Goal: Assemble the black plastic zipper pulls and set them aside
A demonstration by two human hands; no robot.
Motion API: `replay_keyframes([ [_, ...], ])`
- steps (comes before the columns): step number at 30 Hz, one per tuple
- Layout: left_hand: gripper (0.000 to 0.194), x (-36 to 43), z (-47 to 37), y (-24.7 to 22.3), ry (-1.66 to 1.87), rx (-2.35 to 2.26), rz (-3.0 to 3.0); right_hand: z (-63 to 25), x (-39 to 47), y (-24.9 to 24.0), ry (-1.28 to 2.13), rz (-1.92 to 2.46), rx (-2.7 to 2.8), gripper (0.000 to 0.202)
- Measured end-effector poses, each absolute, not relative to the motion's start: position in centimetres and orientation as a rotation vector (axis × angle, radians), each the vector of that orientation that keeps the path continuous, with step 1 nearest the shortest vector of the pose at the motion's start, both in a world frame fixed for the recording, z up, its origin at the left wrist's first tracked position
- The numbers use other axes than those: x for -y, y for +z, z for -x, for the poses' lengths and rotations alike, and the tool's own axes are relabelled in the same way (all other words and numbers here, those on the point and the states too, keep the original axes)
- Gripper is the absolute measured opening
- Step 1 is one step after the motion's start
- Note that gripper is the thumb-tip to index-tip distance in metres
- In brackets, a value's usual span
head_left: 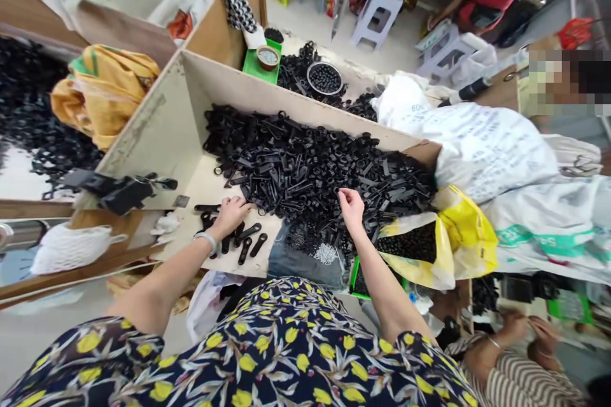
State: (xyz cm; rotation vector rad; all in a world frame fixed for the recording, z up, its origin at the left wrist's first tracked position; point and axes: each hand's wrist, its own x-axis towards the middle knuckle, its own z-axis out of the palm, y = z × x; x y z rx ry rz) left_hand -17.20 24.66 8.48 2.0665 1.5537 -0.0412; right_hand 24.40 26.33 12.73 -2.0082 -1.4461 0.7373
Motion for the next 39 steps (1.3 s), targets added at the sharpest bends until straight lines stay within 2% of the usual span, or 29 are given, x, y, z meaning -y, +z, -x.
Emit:
replay_keyframes([
  [4, 0.024, -25.6, 17.3, 10.8, 0.115, -1.614, -1.957, -23.1, -28.6, 12.7, 0.673, 2.021, 1.698, 0.034],
  [7, 0.021, -26.1, 15.7, 13.6, 0.611, -1.623, -1.348, -22.2, -30.1, 12.7, 0.624, 2.042, 1.841, 0.034],
  [9, 0.03, -26.1, 13.6, 15.4, 0.827, -1.539, -0.959, -22.1, -30.8, 12.7, 0.596, 2.052, 1.902, 0.029],
  [12, 0.049, -25.4, 9.6, 17.2, 0.87, -1.457, -0.768, -22.5, -31.5, 13.1, 0.58, 2.038, 1.961, 0.024],
  [14, 0.055, -24.7, 7.0, 18.2, 0.855, -1.389, -0.666, -22.7, -31.7, 13.6, 0.593, 2.008, 1.98, 0.024],
  [17, 0.05, -23.7, 4.2, 19.9, 0.771, -1.174, -0.374, -22.3, -31.1, 15.2, 0.641, 1.955, 1.975, 0.034],
  [20, 0.037, -22.9, 3.2, 22.0, 0.696, -0.938, -0.109, -20.4, -28.6, 18.2, 0.861, 1.702, 1.827, 0.043],
  [22, 0.031, -22.3, 3.2, 23.3, 0.715, -0.908, -0.129, -18.6, -26.0, 20.7, 1.056, 1.392, 1.708, 0.04],
  [25, 0.032, -21.5, 3.2, 24.9, 0.775, -0.882, -0.261, -16.3, -22.4, 23.8, 1.135, 1.234, 1.719, 0.035],
  [29, 0.041, -20.4, 3.1, 26.2, 0.8, -0.891, -0.333, -15.0, -20.1, 25.5, 0.954, 1.244, 1.769, 0.03],
  [34, 0.039, -19.0, 2.9, 27.1, 0.795, -0.956, -0.456, -15.2, -19.2, 25.8, 0.782, 1.188, 1.888, 0.031],
  [39, 0.036, -17.5, 3.4, 28.3, 0.675, -1.116, -0.963, -15.1, -17.6, 26.1, 0.712, 1.155, 1.961, 0.033],
])
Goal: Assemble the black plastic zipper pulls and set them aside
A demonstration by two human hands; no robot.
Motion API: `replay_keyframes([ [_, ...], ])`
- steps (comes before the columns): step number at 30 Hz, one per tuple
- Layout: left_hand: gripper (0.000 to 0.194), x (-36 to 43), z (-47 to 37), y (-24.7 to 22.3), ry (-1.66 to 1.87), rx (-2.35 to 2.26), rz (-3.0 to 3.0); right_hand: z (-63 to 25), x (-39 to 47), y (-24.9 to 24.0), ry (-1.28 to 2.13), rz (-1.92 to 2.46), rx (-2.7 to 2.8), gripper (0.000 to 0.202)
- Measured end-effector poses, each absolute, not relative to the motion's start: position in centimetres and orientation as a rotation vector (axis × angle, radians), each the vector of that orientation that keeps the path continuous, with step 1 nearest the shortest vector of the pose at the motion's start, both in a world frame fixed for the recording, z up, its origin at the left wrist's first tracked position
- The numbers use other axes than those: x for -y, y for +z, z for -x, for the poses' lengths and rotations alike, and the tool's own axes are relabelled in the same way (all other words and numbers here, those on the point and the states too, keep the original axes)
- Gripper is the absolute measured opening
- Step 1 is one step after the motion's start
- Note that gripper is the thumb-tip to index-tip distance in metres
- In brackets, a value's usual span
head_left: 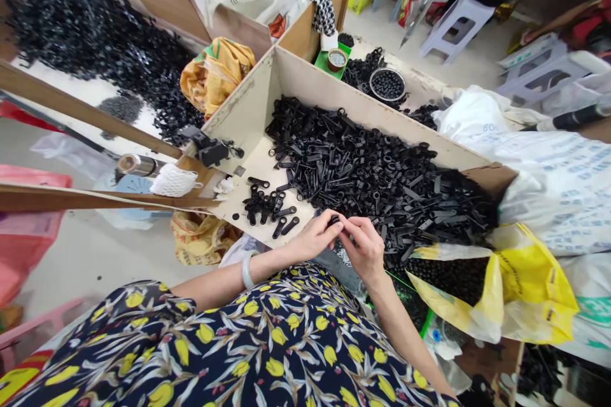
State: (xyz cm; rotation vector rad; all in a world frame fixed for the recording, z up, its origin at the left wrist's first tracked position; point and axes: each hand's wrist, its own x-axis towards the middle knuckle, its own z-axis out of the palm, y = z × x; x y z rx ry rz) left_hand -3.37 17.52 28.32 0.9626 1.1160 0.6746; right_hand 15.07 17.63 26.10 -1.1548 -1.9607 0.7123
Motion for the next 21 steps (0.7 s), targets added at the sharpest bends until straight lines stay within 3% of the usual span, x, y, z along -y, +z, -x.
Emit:
replay_keyframes([
  [3, 0.033, -16.8, 4.1, 29.1, 0.608, -1.13, -1.12, -15.2, -16.7, 26.8, 0.784, 1.187, 1.944, 0.033],
  [8, 0.032, -15.4, 4.8, 29.2, 0.684, -1.06, -1.083, -14.9, -15.8, 27.2, 1.277, 1.181, 1.621, 0.05],
  [10, 0.029, -15.0, 4.7, 27.9, 0.716, -1.075, -1.152, -14.2, -15.5, 26.2, 1.4, 1.195, 1.492, 0.047],
  [13, 0.027, -14.9, 5.5, 23.8, 0.663, -1.284, -1.362, -13.2, -15.5, 23.2, 1.497, 1.335, 1.363, 0.042],
  [16, 0.027, -14.9, 7.7, 18.3, 0.408, -1.669, -1.535, -13.3, -16.0, 19.8, 1.478, 1.533, 1.18, 0.05],
  [21, 0.035, -14.3, 10.8, 12.1, 0.241, -1.84, -1.583, -15.8, -17.0, 16.5, 1.444, 1.674, 1.169, 0.059],
])
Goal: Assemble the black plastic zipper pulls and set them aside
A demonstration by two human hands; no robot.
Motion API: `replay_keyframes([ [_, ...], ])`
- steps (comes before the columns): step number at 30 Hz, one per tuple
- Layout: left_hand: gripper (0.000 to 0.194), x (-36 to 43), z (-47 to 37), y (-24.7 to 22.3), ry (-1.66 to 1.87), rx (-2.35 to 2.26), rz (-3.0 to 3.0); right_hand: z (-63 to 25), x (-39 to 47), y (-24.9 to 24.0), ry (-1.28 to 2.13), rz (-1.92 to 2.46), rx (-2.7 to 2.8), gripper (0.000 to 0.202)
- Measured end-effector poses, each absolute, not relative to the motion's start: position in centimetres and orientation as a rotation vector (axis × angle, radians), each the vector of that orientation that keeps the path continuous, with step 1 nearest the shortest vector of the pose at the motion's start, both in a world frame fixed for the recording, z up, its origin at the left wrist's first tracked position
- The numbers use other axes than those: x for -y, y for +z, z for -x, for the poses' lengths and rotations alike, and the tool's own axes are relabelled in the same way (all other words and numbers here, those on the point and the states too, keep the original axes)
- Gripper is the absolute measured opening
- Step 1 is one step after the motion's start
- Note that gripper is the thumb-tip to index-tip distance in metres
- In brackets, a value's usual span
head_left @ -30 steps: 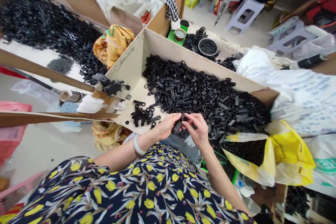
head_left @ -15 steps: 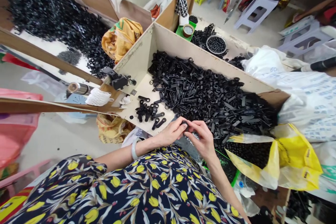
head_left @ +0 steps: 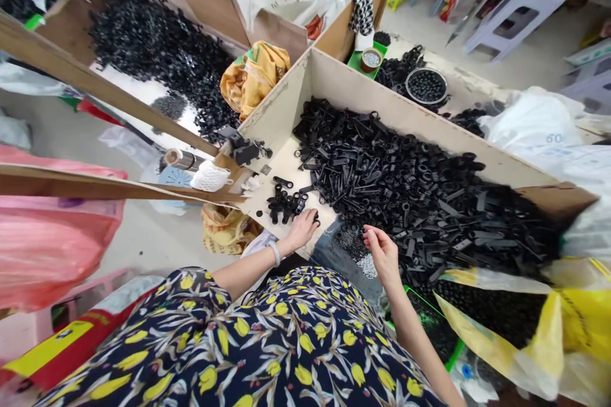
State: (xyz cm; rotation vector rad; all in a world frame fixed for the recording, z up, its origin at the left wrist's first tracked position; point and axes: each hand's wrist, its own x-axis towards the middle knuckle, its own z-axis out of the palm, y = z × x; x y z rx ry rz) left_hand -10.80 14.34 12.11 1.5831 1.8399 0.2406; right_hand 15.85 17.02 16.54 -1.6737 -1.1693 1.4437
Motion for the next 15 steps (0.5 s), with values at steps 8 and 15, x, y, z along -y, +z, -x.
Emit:
replay_keyframes([
  [8, 0.039, -22.5, 15.0, 9.7, -0.046, -2.085, -1.564, -19.2, -19.1, 15.0, 1.228, 1.827, 1.258, 0.065],
  [15, 0.028, -26.7, 16.4, 8.5, -0.218, -1.933, -1.688, -23.2, -23.1, 14.1, 0.941, 1.92, 1.337, 0.06],
])
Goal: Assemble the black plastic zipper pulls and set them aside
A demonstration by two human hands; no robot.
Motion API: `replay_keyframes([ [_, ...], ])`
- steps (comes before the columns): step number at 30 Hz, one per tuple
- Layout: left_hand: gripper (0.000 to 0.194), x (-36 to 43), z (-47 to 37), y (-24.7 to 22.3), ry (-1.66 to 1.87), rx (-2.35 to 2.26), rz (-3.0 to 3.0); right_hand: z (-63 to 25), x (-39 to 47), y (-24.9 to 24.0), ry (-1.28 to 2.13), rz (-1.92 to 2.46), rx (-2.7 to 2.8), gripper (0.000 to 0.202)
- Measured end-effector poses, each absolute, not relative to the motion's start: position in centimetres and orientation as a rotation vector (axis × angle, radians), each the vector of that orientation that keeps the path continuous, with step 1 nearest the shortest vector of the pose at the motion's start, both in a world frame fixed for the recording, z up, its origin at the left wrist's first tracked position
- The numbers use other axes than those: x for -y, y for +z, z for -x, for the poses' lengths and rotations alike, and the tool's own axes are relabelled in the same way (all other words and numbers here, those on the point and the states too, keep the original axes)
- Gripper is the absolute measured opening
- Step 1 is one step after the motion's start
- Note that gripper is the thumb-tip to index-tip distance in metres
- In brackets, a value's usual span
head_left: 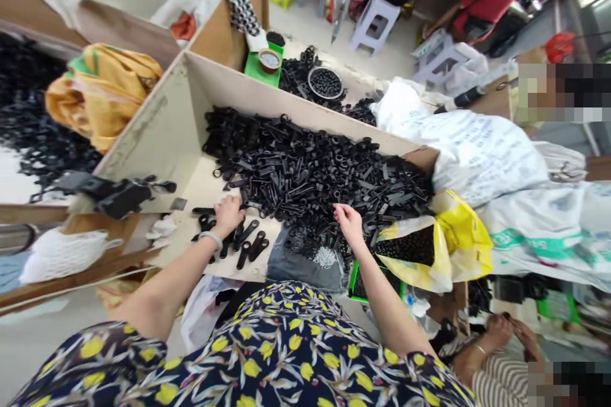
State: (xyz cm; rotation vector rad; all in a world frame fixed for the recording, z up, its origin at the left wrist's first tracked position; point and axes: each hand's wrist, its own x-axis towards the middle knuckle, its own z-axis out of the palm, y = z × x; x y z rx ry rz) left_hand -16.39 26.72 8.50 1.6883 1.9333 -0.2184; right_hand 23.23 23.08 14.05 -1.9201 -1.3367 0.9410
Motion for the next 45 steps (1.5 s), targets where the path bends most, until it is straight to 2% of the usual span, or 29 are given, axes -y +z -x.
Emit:
replay_keyframes([
  [7, 0.034, -27.9, 18.9, 10.9, -0.145, -1.905, -1.634, -25.5, -31.9, 15.5, 0.566, 1.94, 1.512, 0.041],
  [12, 0.029, -28.3, 18.8, 13.9, 0.067, -1.964, -1.378, -24.1, -37.1, 16.3, 0.491, 1.951, 1.652, 0.025],
  [16, 0.03, -26.7, 15.9, 16.4, 0.294, -1.817, -1.128, -24.7, -37.9, 17.0, 0.502, 1.948, 1.643, 0.026],
  [19, 0.036, -24.7, 12.2, 18.6, 0.469, -1.613, -0.972, -24.4, -36.3, 18.1, 0.541, 1.896, 1.604, 0.031],
  [22, 0.051, -23.0, 8.3, 21.6, 0.768, -1.156, -0.653, -21.6, -32.0, 20.3, 0.676, 1.758, 1.596, 0.034],
  [24, 0.052, -22.1, 6.3, 23.6, 0.793, -1.017, -0.572, -18.9, -28.2, 22.3, 0.934, 1.517, 1.546, 0.033],
  [26, 0.048, -21.3, 4.8, 25.2, 0.77, -0.959, -0.541, -16.4, -24.7, 24.1, 1.031, 1.368, 1.612, 0.042],
  [28, 0.047, -20.8, 4.0, 26.2, 0.768, -0.928, -0.553, -14.7, -22.2, 25.3, 0.958, 1.298, 1.723, 0.045],
  [32, 0.041, -20.0, 3.4, 26.9, 0.786, -0.933, -0.634, -14.1, -20.3, 26.0, 0.707, 1.29, 1.823, 0.032],
  [34, 0.035, -19.6, 3.5, 27.3, 0.777, -0.955, -0.649, -14.4, -20.0, 25.9, 0.669, 1.294, 1.845, 0.032],
  [40, 0.022, -18.6, 4.0, 28.7, 0.77, -1.012, -0.764, -14.4, -18.1, 26.4, 0.506, 1.251, 1.921, 0.039],
  [45, 0.024, -17.9, 3.9, 28.8, 0.776, -1.029, -0.776, -14.0, -17.2, 26.9, 0.411, 1.233, 1.914, 0.047],
])
